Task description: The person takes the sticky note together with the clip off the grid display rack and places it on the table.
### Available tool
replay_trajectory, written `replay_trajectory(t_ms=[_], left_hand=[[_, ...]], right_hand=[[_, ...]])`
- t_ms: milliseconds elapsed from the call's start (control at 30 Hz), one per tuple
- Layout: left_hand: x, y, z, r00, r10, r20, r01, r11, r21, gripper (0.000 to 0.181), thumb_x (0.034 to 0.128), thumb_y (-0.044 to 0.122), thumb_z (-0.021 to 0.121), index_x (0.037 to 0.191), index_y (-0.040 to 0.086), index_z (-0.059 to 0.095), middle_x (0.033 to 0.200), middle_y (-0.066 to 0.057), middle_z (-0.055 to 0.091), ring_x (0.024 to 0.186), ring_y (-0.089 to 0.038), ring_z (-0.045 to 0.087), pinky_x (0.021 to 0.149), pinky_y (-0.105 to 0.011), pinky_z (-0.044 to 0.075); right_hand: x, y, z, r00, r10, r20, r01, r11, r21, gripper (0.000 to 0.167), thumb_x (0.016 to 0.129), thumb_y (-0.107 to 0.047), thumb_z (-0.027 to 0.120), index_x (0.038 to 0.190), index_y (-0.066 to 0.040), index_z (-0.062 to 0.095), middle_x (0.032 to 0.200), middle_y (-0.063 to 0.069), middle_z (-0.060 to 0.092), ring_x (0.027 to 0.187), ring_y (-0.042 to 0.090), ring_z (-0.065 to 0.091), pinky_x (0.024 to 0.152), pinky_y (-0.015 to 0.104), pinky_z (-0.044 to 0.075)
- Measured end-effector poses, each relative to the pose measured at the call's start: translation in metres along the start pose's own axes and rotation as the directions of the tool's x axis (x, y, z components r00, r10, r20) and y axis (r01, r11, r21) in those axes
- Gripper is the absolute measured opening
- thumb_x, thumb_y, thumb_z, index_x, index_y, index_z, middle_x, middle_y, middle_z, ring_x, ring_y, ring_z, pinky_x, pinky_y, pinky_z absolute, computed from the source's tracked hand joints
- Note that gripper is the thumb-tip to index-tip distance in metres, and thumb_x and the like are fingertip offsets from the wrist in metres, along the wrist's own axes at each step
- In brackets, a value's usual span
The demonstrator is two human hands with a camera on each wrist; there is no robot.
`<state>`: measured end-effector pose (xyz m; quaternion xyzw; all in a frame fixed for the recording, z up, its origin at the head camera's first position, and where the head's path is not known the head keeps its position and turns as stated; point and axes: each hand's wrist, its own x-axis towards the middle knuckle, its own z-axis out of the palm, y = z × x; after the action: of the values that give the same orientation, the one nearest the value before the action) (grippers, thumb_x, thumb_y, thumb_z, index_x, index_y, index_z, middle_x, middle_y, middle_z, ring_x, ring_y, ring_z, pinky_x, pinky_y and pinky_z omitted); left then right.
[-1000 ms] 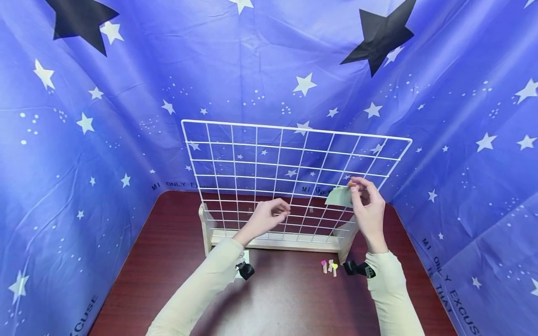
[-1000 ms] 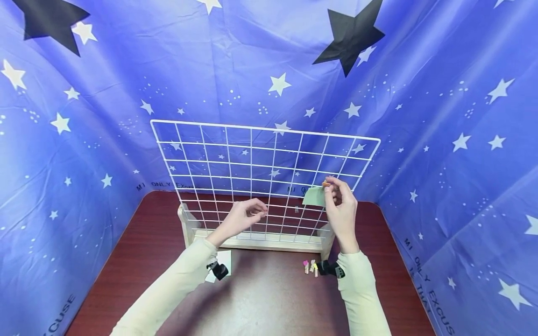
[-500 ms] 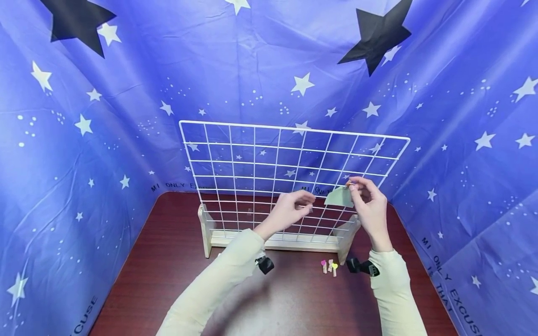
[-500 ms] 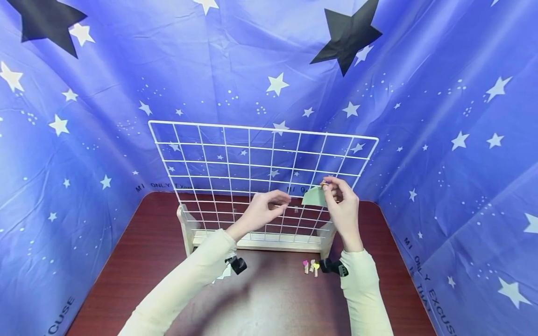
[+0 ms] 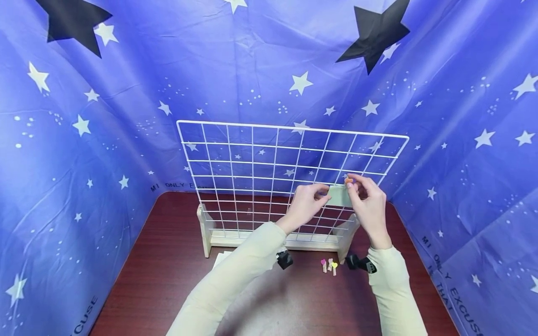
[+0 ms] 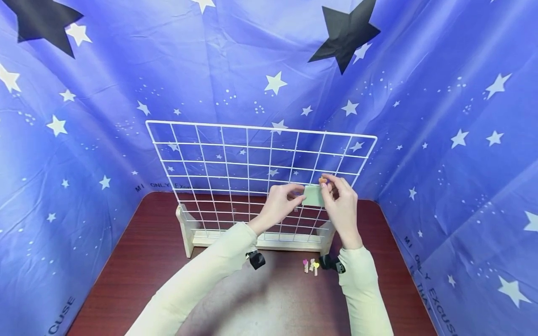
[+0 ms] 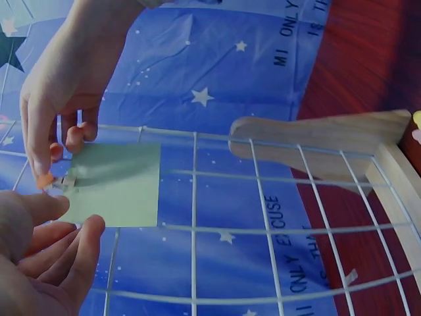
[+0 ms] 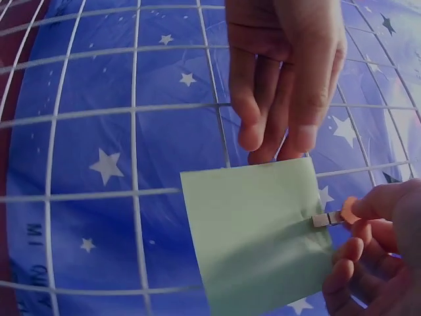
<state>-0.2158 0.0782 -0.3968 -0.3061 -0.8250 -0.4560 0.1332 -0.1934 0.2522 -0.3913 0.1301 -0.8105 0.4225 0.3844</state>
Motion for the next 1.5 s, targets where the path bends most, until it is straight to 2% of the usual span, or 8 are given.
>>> replay_trajectory(t_ms=[200, 467, 667, 1033, 1267, 1500], left_hand=[[0.004, 0.002, 0.008, 0.996, -0.002, -0.092, 0.003, 1.000, 0.008, 0.010, 0.0868, 0.007, 0.071, 0.096, 0.002, 0.073, 0.085, -0.007, 0.073, 0.069, -0.008, 0.067, 0.063, -0.007, 0.046], [0.006, 0.004, 0.011, 0.990, -0.051, -0.130, 0.048, 0.999, -0.025, 0.004, 0.0863, 0.005, 0.070, 0.088, 0.003, 0.072, 0.078, -0.004, 0.072, 0.063, -0.004, 0.063, 0.060, -0.008, 0.045], [0.006, 0.006, 0.011, 0.988, -0.067, -0.139, 0.065, 0.998, -0.020, 0.003, 0.0866, 0.004, 0.068, 0.086, 0.003, 0.071, 0.077, -0.004, 0.071, 0.063, -0.006, 0.064, 0.061, -0.008, 0.045], [0.005, 0.005, 0.012, 0.985, -0.084, -0.151, 0.086, 0.996, 0.012, 0.004, 0.0859, 0.006, 0.068, 0.086, 0.007, 0.072, 0.077, 0.000, 0.072, 0.062, -0.001, 0.063, 0.061, -0.008, 0.045], [0.004, 0.004, 0.012, 0.984, -0.094, -0.152, 0.098, 0.995, 0.016, 0.005, 0.0849, 0.006, 0.069, 0.084, 0.010, 0.072, 0.077, 0.001, 0.072, 0.063, 0.001, 0.063, 0.062, -0.007, 0.045], [0.002, 0.002, 0.011, 0.985, -0.093, -0.148, 0.094, 0.996, -0.006, 0.006, 0.0847, 0.005, 0.069, 0.082, 0.010, 0.071, 0.077, 0.000, 0.072, 0.063, 0.000, 0.063, 0.062, -0.007, 0.045]], right_hand=[[0.008, -0.003, -0.004, 0.997, -0.059, 0.041, 0.064, 0.991, -0.114, 0.020, 0.088, 0.000, 0.063, 0.105, 0.002, 0.072, 0.068, 0.006, 0.059, 0.055, 0.006, 0.046, 0.051, 0.013, 0.033], [0.011, -0.005, -0.005, 0.995, -0.072, 0.073, 0.082, 0.984, -0.159, 0.020, 0.087, 0.003, 0.064, 0.105, 0.002, 0.072, 0.064, 0.007, 0.061, 0.052, 0.008, 0.046, 0.049, 0.014, 0.032], [0.009, -0.006, -0.003, 0.997, -0.038, 0.064, 0.046, 0.991, -0.122, 0.015, 0.089, 0.003, 0.062, 0.100, 0.001, 0.071, 0.070, 0.008, 0.066, 0.052, 0.006, 0.046, 0.048, 0.013, 0.032], [0.008, -0.004, -0.003, 0.998, -0.026, 0.049, 0.028, 0.998, -0.052, 0.011, 0.089, 0.002, 0.063, 0.096, 0.001, 0.071, 0.075, 0.009, 0.069, 0.052, 0.001, 0.048, 0.047, 0.011, 0.034], [0.006, -0.002, -0.001, 1.000, 0.013, 0.000, -0.013, 1.000, 0.007, 0.011, 0.087, 0.005, 0.063, 0.094, 0.002, 0.071, 0.075, 0.012, 0.069, 0.057, -0.004, 0.051, 0.051, 0.009, 0.037], [0.008, -0.030, -0.005, 0.999, -0.006, -0.043, 0.009, 0.998, 0.069, 0.009, 0.086, 0.012, 0.060, 0.092, 0.011, 0.067, 0.077, 0.022, 0.067, 0.059, -0.002, 0.050, 0.053, 0.009, 0.037]])
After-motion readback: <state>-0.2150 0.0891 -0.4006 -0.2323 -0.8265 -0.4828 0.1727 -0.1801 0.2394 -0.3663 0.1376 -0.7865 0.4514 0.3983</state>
